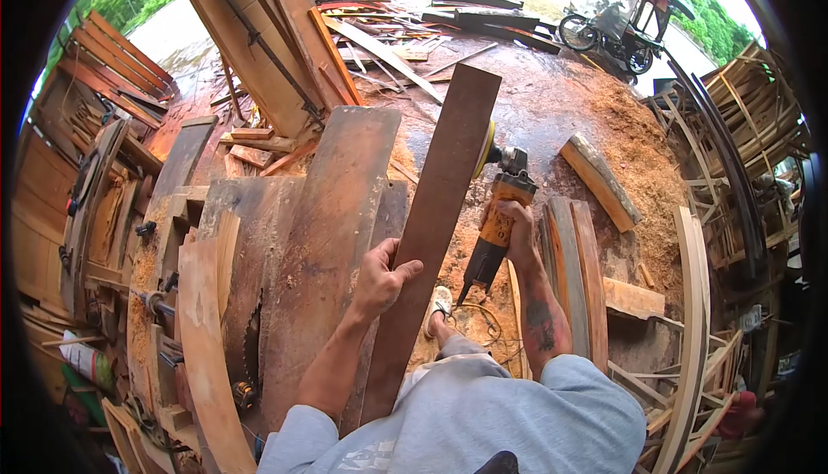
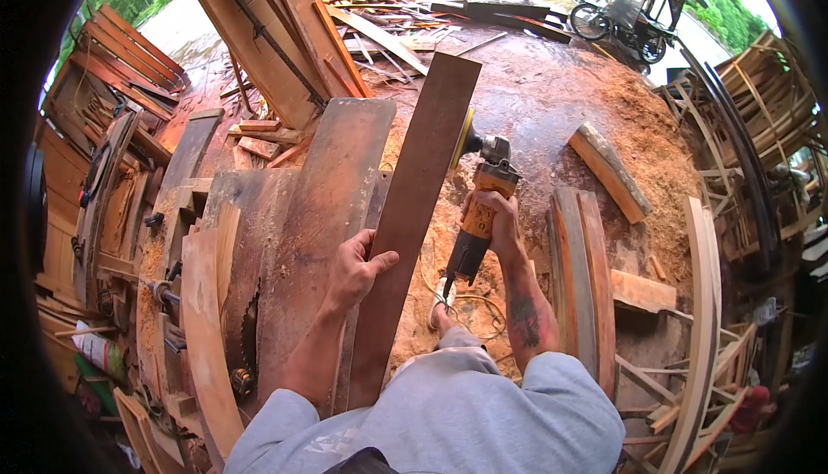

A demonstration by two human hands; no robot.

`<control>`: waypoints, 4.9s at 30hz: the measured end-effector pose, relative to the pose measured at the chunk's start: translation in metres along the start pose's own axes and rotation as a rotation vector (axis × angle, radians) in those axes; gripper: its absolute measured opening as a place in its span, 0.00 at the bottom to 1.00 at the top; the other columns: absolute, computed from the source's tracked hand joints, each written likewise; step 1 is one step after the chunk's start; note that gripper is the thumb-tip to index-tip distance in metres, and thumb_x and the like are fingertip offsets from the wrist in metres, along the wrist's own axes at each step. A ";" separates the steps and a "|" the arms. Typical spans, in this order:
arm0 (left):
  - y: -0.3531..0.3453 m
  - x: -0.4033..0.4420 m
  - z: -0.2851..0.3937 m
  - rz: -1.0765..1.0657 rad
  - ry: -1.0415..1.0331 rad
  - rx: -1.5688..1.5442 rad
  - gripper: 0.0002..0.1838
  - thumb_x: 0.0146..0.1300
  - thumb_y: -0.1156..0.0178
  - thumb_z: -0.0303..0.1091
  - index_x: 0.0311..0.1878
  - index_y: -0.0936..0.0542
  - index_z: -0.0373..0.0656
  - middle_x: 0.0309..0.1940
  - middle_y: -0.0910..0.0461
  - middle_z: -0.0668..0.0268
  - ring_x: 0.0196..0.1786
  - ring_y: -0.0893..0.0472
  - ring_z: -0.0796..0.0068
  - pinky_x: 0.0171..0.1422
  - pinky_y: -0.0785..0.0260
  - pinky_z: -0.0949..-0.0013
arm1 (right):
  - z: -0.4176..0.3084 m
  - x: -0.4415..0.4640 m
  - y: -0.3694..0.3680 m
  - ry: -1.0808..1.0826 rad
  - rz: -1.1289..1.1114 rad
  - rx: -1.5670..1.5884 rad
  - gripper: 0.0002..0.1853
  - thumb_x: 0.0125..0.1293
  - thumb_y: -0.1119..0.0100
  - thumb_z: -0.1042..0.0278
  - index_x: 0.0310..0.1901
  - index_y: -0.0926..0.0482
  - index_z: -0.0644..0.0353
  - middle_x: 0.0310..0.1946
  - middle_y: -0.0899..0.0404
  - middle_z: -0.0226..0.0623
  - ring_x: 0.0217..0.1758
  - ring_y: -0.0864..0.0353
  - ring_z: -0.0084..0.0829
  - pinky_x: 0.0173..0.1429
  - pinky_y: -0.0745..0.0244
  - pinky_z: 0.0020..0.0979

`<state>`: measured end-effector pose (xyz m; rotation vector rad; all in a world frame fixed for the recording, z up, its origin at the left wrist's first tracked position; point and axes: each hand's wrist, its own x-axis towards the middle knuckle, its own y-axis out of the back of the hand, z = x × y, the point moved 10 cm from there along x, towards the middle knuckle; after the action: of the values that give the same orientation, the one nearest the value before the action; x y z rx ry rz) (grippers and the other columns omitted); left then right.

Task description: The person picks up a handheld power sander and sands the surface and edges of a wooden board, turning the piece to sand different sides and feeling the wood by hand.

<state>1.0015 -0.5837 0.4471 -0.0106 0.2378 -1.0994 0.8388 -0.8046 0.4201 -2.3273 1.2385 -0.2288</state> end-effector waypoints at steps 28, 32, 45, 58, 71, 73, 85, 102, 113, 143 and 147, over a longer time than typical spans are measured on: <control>0.193 0.066 0.086 0.490 -0.237 0.243 0.47 0.57 0.21 0.29 0.74 0.38 0.25 0.59 0.18 0.49 0.61 0.19 0.64 0.67 0.26 0.67 | 0.061 -0.067 -0.007 -0.166 0.110 -0.004 0.16 0.61 0.40 0.56 0.37 0.20 0.64 0.27 0.18 0.42 0.25 0.17 0.35 0.30 0.20 0.36; 0.236 0.109 0.018 0.481 -0.075 0.335 0.52 0.55 0.21 0.27 0.77 0.44 0.24 0.57 0.19 0.46 0.58 0.17 0.61 0.61 0.23 0.65 | 0.087 -0.084 0.007 -0.264 0.088 -0.032 0.19 0.61 0.40 0.52 0.40 0.20 0.63 0.26 0.19 0.39 0.26 0.17 0.36 0.33 0.19 0.37; 0.252 -0.012 -0.099 0.817 -0.110 0.883 0.60 0.51 0.21 0.34 0.81 0.49 0.30 0.69 0.33 0.34 0.72 0.32 0.38 0.77 0.39 0.44 | 0.061 -0.115 0.031 -0.243 0.109 -0.084 0.18 0.63 0.41 0.55 0.42 0.21 0.65 0.28 0.18 0.42 0.28 0.17 0.40 0.35 0.18 0.39; 0.162 -0.084 -0.119 0.824 -0.042 0.883 0.56 0.48 0.29 0.28 0.79 0.49 0.30 0.55 0.30 0.39 0.59 0.29 0.40 0.70 0.38 0.46 | 0.078 -0.126 -0.001 -0.273 0.015 -0.014 0.18 0.61 0.42 0.57 0.43 0.22 0.66 0.28 0.19 0.45 0.29 0.17 0.40 0.38 0.18 0.38; 0.201 -0.036 -0.108 0.517 0.063 0.456 0.46 0.63 0.33 0.35 0.77 0.45 0.28 0.40 0.12 0.48 0.45 0.12 0.54 0.57 0.22 0.58 | 0.083 -0.144 -0.014 -0.296 -0.002 -0.015 0.18 0.63 0.40 0.60 0.50 0.23 0.62 0.33 0.17 0.41 0.30 0.16 0.38 0.38 0.16 0.40; 0.153 -0.046 -0.072 0.577 0.067 0.677 0.45 0.66 0.33 0.43 0.78 0.43 0.31 0.54 0.21 0.41 0.60 0.21 0.46 0.66 0.28 0.51 | 0.093 -0.143 -0.014 -0.325 -0.011 -0.019 0.18 0.63 0.40 0.59 0.50 0.23 0.62 0.33 0.18 0.41 0.30 0.16 0.38 0.38 0.17 0.40; 0.164 -0.012 -0.133 0.471 0.055 0.217 0.30 0.65 0.40 0.26 0.70 0.31 0.27 0.53 0.15 0.47 0.51 0.13 0.55 0.54 0.19 0.57 | 0.087 -0.126 -0.003 -0.343 0.031 -0.053 0.19 0.62 0.39 0.55 0.46 0.22 0.63 0.31 0.17 0.39 0.31 0.15 0.37 0.37 0.16 0.39; 0.134 -0.003 -0.096 0.309 0.105 -0.487 0.19 0.67 0.32 0.24 0.57 0.24 0.29 0.44 0.14 0.58 0.42 0.13 0.75 0.49 0.17 0.72 | 0.193 -0.088 -0.069 -0.522 -0.118 -0.126 0.16 0.59 0.34 0.61 0.44 0.21 0.62 0.31 0.18 0.38 0.29 0.15 0.33 0.35 0.16 0.38; 0.130 0.006 -0.101 0.289 0.097 -0.349 0.14 0.65 0.30 0.27 0.51 0.19 0.32 0.43 0.15 0.63 0.43 0.17 0.80 0.50 0.23 0.75 | 0.194 -0.072 -0.064 -0.557 -0.113 -0.188 0.19 0.59 0.34 0.57 0.48 0.23 0.58 0.33 0.17 0.38 0.32 0.15 0.35 0.39 0.15 0.40; 0.121 -0.001 -0.083 0.286 0.112 -0.258 0.16 0.64 0.30 0.29 0.52 0.19 0.30 0.42 0.15 0.60 0.41 0.18 0.78 0.47 0.23 0.73 | 0.184 -0.032 -0.055 -0.462 -0.026 -0.201 0.17 0.62 0.34 0.59 0.45 0.22 0.63 0.30 0.17 0.39 0.29 0.15 0.36 0.37 0.16 0.40; 0.120 -0.002 -0.083 0.279 0.126 -0.240 0.17 0.64 0.29 0.29 0.52 0.19 0.30 0.42 0.15 0.61 0.41 0.18 0.78 0.47 0.23 0.73 | 0.183 -0.025 -0.055 -0.449 -0.023 -0.222 0.17 0.61 0.35 0.58 0.45 0.21 0.63 0.30 0.17 0.39 0.29 0.15 0.36 0.36 0.16 0.40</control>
<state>1.0907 -0.5184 0.3518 -0.1199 0.4694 -0.7903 0.9312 -0.6960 0.2909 -2.3952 1.0511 0.4239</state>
